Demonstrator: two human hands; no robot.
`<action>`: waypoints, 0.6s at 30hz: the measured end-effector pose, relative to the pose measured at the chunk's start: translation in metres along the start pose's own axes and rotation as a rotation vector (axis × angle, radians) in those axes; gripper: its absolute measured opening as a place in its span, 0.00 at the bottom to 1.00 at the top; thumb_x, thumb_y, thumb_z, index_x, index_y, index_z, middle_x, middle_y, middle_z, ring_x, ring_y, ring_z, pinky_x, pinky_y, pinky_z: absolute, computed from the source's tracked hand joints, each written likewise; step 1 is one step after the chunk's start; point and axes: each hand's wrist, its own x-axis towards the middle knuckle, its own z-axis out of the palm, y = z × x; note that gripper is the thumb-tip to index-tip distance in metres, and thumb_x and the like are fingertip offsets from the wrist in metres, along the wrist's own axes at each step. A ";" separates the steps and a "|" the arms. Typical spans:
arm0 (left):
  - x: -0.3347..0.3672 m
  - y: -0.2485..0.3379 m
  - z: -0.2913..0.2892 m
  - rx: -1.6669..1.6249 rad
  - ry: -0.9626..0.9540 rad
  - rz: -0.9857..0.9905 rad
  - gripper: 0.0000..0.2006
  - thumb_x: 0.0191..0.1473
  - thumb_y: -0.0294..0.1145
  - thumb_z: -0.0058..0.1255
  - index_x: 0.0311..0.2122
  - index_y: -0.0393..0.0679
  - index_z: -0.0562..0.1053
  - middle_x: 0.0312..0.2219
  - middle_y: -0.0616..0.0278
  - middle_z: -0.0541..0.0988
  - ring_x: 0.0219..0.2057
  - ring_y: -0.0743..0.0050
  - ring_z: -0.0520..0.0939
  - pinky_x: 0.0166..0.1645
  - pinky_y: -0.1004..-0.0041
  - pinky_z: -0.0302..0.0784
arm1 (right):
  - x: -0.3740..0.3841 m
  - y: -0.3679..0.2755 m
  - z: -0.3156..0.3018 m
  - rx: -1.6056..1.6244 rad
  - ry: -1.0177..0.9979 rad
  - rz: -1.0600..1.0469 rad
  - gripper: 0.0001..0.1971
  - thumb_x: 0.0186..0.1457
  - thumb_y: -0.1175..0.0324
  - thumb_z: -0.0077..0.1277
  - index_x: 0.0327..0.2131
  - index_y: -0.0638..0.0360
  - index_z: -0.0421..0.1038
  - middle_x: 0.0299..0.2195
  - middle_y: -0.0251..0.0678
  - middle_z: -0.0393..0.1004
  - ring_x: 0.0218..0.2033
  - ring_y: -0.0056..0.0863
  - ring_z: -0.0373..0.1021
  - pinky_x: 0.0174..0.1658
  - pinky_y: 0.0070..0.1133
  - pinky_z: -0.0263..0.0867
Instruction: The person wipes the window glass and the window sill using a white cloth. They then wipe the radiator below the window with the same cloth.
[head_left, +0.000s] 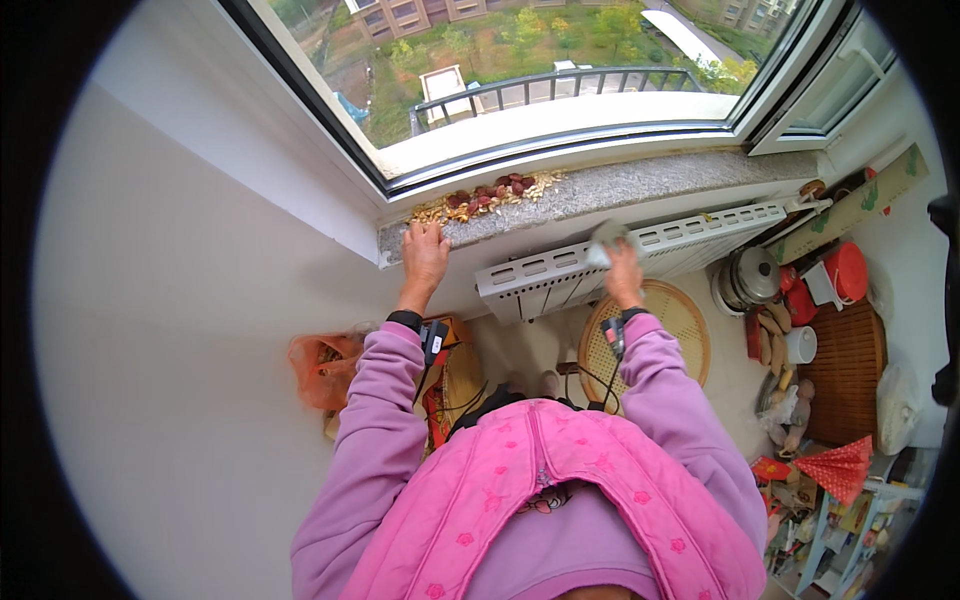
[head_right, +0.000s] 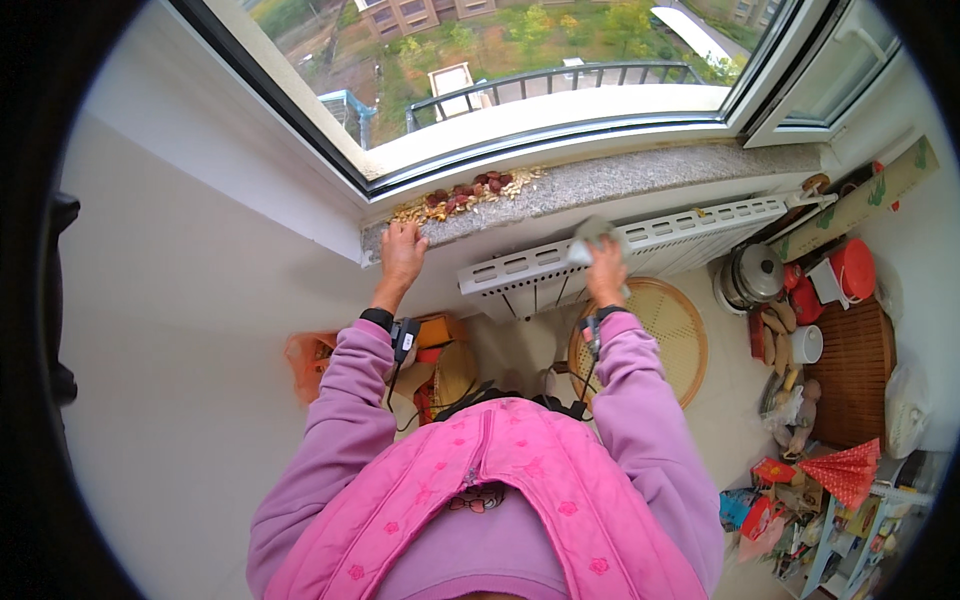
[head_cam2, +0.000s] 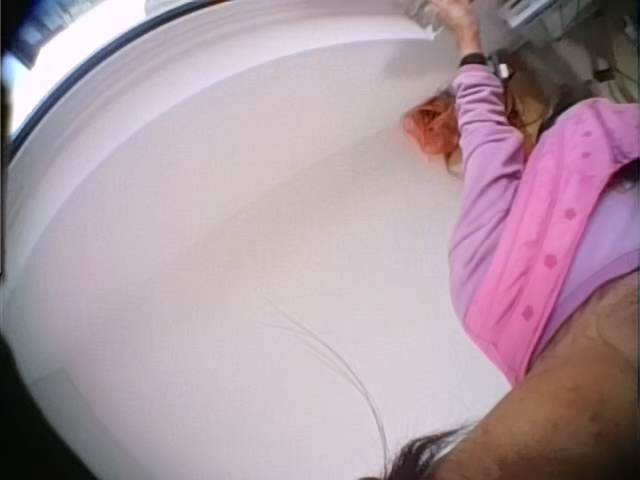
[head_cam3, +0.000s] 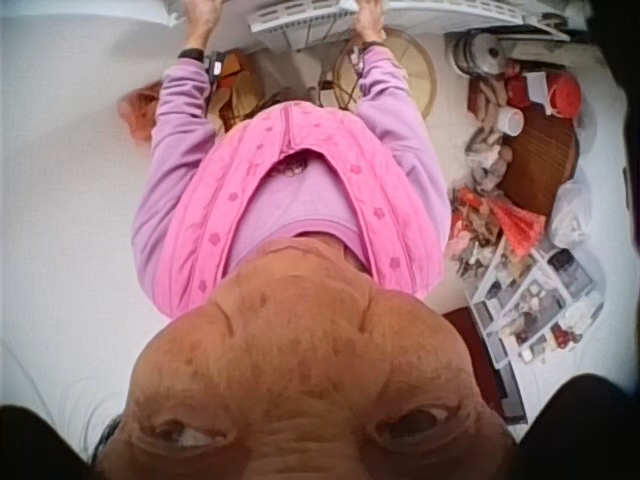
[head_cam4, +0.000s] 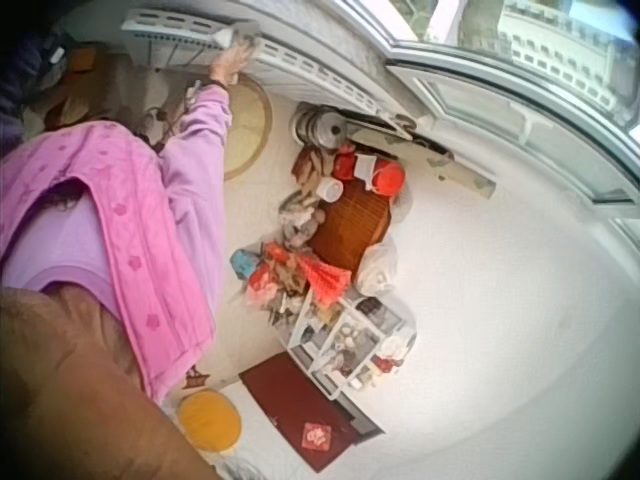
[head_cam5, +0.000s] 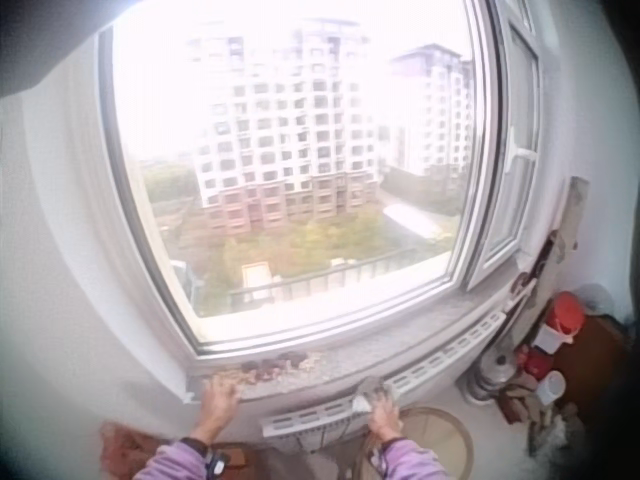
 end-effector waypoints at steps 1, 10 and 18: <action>-0.002 0.002 -0.002 0.003 -0.001 0.012 0.13 0.43 0.37 0.62 0.30 0.46 0.70 0.34 0.57 0.70 0.39 0.52 0.71 0.44 0.57 0.69 | 0.007 0.016 -0.008 -0.046 -0.011 0.065 0.32 0.45 0.78 0.47 0.55 0.34 0.67 0.63 0.33 0.53 0.64 0.40 0.50 0.57 0.49 0.57; 0.006 0.000 -0.013 -0.038 -0.130 0.046 0.18 0.37 0.35 0.68 0.28 0.45 0.68 0.32 0.58 0.70 0.39 0.53 0.70 0.44 0.60 0.68 | 0.027 0.050 -0.015 -0.084 0.009 0.245 0.32 0.47 0.77 0.47 0.57 0.35 0.64 0.64 0.40 0.49 0.61 0.54 0.50 0.55 0.43 0.62; 0.011 -0.001 -0.015 -0.014 -0.196 0.047 0.16 0.38 0.35 0.67 0.26 0.45 0.69 0.31 0.58 0.71 0.39 0.52 0.71 0.43 0.60 0.69 | -0.002 0.011 -0.012 -0.138 -0.099 -0.002 0.34 0.45 0.78 0.48 0.56 0.32 0.65 0.64 0.38 0.51 0.63 0.51 0.48 0.57 0.46 0.56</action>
